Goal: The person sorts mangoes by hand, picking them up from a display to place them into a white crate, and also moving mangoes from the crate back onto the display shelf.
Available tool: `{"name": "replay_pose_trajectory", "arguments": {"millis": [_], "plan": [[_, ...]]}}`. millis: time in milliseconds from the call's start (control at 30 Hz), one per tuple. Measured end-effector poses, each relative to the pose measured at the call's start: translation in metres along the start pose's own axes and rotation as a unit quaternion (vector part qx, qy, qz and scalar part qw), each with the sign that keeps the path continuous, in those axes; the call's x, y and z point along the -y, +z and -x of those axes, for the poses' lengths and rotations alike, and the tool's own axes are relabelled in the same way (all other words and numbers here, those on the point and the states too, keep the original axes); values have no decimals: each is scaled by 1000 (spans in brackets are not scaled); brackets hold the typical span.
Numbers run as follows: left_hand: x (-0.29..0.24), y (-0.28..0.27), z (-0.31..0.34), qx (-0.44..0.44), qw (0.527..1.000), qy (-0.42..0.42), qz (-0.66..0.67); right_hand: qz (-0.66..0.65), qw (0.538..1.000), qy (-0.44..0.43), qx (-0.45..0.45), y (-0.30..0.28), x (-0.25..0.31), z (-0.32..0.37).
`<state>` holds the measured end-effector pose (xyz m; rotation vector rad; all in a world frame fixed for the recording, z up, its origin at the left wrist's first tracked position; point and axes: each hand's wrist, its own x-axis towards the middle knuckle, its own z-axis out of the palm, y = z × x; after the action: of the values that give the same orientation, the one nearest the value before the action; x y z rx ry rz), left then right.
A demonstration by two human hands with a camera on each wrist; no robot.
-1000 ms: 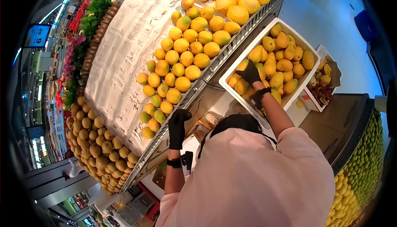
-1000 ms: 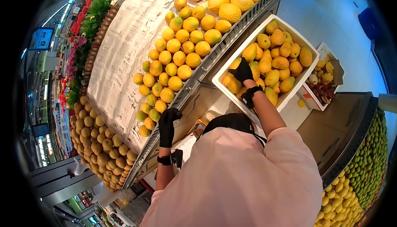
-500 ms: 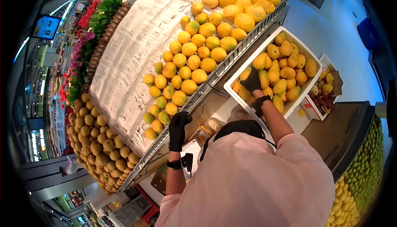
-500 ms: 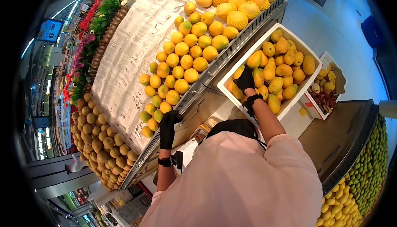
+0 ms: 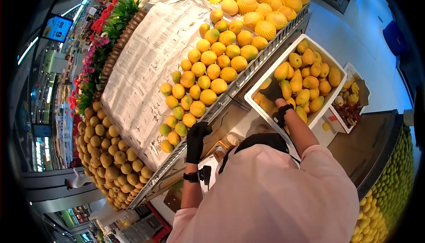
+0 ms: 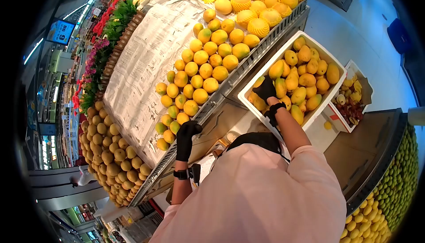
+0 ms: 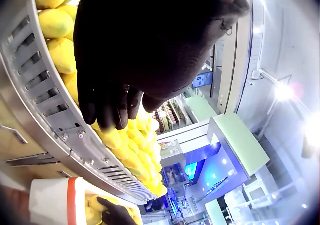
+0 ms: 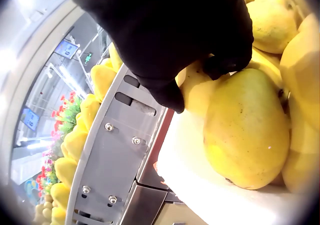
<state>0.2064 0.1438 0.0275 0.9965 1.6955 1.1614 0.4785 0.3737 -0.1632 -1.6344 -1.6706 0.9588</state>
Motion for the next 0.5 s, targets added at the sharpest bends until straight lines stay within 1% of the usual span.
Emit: {"name": "replay_pose_trajectory", "arguments": {"millis": [100, 133, 167, 233, 267, 367, 400, 500], "plan": [[-8, 1, 0, 8, 1000, -16, -13, -5, 999, -5, 32, -3, -7, -8], [-9, 1, -1, 8, 1000, -9, -3, -54, 998, 7, 31, -2, -14, -12], [-11, 2, -1, 6, 1000, -5, 6, -87, 995, 41, 28, -9, -10, -10], [-9, 0, 2, 8, 1000, -12, 17, -191, 978, 43, 66, -30, -1, -7], [-6, -1, 0, 12, 1000, -19, 21, -245, 951, 134, 133, -57, 24, 2], [-6, 4, -4, 31, 998, -34, 32, -413, 883, 115, 191, -86, 24, 17], [-7, 6, -6, 39, 998, -38, 34, -453, 865, 104, 190, -93, 30, 25], [-12, 20, -12, 87, 992, -38, 82, -566, 790, 130, 197, -110, 48, 41]]}}
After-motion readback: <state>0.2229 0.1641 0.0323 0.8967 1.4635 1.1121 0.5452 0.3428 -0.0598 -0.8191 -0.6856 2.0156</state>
